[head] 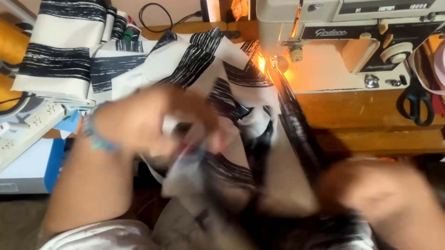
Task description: Sewing fabric pieces together using an industrial sewing machine
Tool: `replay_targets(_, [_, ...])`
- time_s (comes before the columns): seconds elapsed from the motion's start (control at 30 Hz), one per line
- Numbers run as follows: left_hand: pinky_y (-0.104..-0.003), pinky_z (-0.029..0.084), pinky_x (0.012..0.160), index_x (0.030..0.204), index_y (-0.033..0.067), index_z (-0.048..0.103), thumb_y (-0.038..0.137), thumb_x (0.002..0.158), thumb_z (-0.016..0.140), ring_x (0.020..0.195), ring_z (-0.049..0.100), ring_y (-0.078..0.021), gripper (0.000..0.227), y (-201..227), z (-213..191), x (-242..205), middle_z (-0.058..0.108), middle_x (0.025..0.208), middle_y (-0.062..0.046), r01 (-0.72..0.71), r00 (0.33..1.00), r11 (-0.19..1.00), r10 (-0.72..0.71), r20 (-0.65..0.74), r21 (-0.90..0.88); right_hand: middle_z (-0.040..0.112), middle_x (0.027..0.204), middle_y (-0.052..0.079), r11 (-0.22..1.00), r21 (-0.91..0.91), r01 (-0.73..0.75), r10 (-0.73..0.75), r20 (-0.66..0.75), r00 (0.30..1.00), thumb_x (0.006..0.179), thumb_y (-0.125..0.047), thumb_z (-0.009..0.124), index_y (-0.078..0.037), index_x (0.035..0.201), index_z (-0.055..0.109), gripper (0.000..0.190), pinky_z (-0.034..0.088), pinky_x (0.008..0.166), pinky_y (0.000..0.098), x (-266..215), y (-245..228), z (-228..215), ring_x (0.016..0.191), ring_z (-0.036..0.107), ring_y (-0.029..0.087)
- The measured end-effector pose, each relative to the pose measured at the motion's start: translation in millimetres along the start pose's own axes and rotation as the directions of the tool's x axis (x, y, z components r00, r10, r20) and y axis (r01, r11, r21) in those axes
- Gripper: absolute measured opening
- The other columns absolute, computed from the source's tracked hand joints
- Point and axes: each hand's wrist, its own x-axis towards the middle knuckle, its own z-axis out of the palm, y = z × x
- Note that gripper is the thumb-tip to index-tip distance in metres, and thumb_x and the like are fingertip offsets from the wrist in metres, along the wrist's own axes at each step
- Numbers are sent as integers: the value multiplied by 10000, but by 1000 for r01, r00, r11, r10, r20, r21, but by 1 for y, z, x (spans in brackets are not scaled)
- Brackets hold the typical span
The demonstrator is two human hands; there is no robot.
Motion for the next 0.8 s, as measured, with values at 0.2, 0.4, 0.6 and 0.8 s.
replay_targets(0.2, [-549, 498, 893, 1297, 26, 648, 380, 930, 627, 1056, 634, -449, 510, -153, 63, -152, 688, 1181, -223, 894, 433, 137, -508, -745, 426, 829, 1069, 131, 936, -206, -285, 253, -168, 953, 1042, -687, 685, -97, 997, 805, 603, 584, 881, 431, -126, 23, 17, 956, 807, 293])
replay_targets(0.4, [-645, 507, 674, 1470, 62, 449, 591, 926, 570, 875, 673, -535, 769, -118, 141, -160, 662, 1196, -250, 1000, -2, -13, -584, -812, 7, 747, 1435, -130, 421, -102, -902, 769, -487, 414, 803, -421, 736, -369, 1437, 592, 652, 586, 1133, 344, -177, 94, 21, 1291, 744, 82])
replay_targets(0.6, [-545, 486, 808, 922, 54, 730, 710, 946, 374, 987, 669, -467, 747, -105, 148, -152, 727, 1012, -235, 980, -194, -168, -911, -364, -102, 808, 1280, -21, 670, -47, -741, 616, -522, 590, 813, -235, 779, -201, 1358, 679, 555, 625, 966, 312, -98, 121, -17, 1075, 800, 126])
replay_targets(0.8, [-573, 492, 768, 983, 67, 715, 514, 877, 610, 921, 670, -494, 471, -159, 204, -193, 732, 935, -247, 983, -84, 24, -825, -559, -183, 646, 1380, 149, 497, -641, -585, -14, -680, 733, 828, 5, 710, -89, 1184, 709, 369, 442, 1168, 464, -29, 175, -37, 1320, 602, 320])
